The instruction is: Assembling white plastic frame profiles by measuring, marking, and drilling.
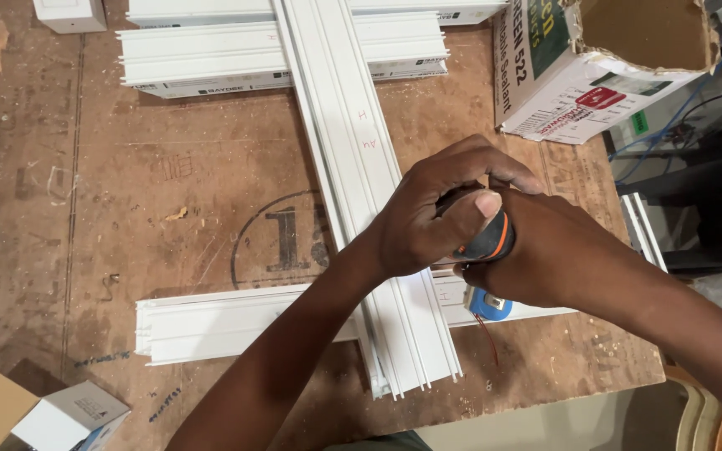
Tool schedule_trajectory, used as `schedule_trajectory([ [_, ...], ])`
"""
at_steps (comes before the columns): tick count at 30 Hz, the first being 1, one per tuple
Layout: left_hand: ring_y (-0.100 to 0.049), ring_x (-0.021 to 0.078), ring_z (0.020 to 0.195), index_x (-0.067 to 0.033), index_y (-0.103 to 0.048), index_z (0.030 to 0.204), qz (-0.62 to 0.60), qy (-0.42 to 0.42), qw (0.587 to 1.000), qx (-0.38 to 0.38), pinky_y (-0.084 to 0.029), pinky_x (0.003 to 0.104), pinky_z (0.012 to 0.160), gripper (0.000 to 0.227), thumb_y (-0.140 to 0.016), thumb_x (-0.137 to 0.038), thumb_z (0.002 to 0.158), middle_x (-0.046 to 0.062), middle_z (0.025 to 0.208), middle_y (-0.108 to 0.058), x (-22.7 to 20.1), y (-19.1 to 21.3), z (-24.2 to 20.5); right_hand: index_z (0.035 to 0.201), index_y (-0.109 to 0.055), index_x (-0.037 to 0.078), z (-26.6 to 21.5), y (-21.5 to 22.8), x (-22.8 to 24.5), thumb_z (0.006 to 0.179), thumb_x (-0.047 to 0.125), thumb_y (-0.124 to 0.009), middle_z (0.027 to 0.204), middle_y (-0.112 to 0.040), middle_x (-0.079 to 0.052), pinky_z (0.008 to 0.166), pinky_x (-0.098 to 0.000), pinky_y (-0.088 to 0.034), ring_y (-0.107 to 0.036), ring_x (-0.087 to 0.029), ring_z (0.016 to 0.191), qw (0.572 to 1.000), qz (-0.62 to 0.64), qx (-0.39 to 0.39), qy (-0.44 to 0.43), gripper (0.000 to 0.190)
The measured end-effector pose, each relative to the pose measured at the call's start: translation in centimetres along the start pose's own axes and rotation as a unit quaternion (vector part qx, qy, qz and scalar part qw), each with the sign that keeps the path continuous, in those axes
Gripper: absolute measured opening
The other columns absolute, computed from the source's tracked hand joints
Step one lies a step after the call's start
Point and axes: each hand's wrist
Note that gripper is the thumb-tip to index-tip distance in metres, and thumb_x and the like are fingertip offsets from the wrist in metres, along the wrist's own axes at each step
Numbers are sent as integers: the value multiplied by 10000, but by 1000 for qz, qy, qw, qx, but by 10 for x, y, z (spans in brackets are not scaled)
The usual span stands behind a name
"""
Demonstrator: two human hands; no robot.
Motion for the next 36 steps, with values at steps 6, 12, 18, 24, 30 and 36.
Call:
schedule_trajectory([
  [6,-632,192,1102,-51,-686,1219,18,-9,1000,-20,-493,337,1032,481,-485,-466,1082,105,1159,-668,3,-2,-2,1054,-710,190,2,2,0,771,335,-858,1016,-773,-63,887,-401,-577,-748,-249,1002,999,-3,-16,32,350],
  [12,-647,198,1132,-46,-687,1199,33,-14,999,-18,-493,337,1038,465,-486,-445,1073,108,1159,-670,-2,-4,0,1088,-704,197,3,-3,-5,772,344,-866,1031,-770,-76,887,-403,-571,-743,-269,1003,999,-4,-21,32,385],
  [18,-658,205,1140,-40,-692,1184,35,-16,999,-13,-516,349,1066,473,-477,-449,1082,108,1148,-671,5,-6,3,1045,-694,145,-3,-4,-4,751,307,-871,1003,-774,-89,864,-410,-579,-754,-267,972,998,40,-32,21,379],
  [24,-657,198,1142,-42,-691,1174,26,-18,999,-6,-517,349,1072,478,-477,-462,1096,106,1143,-680,7,-6,3,1038,-697,158,-5,-4,-4,759,297,-869,990,-770,-77,859,-398,-577,-751,-249,958,998,57,-36,20,356],
  [30,-648,194,1149,-41,-698,1186,30,-25,999,-7,-496,337,1062,491,-475,-469,1100,104,1148,-678,7,-5,1,1032,-715,155,-5,-5,-3,780,305,-860,987,-769,-76,857,-410,-577,-751,-253,951,998,45,-33,37,327],
  [36,-654,201,1158,-33,-698,1180,11,-25,1000,-7,-501,344,1088,502,-480,-477,1090,108,1158,-679,9,-4,1,1050,-713,155,-1,-8,-7,762,313,-879,995,-769,-81,870,-408,-577,-750,-254,967,997,57,-43,41,368],
])
Point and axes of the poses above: each hand's wrist, its own z-axis towards the middle knuckle, its own y-axis out of the back of the hand, x = y × z
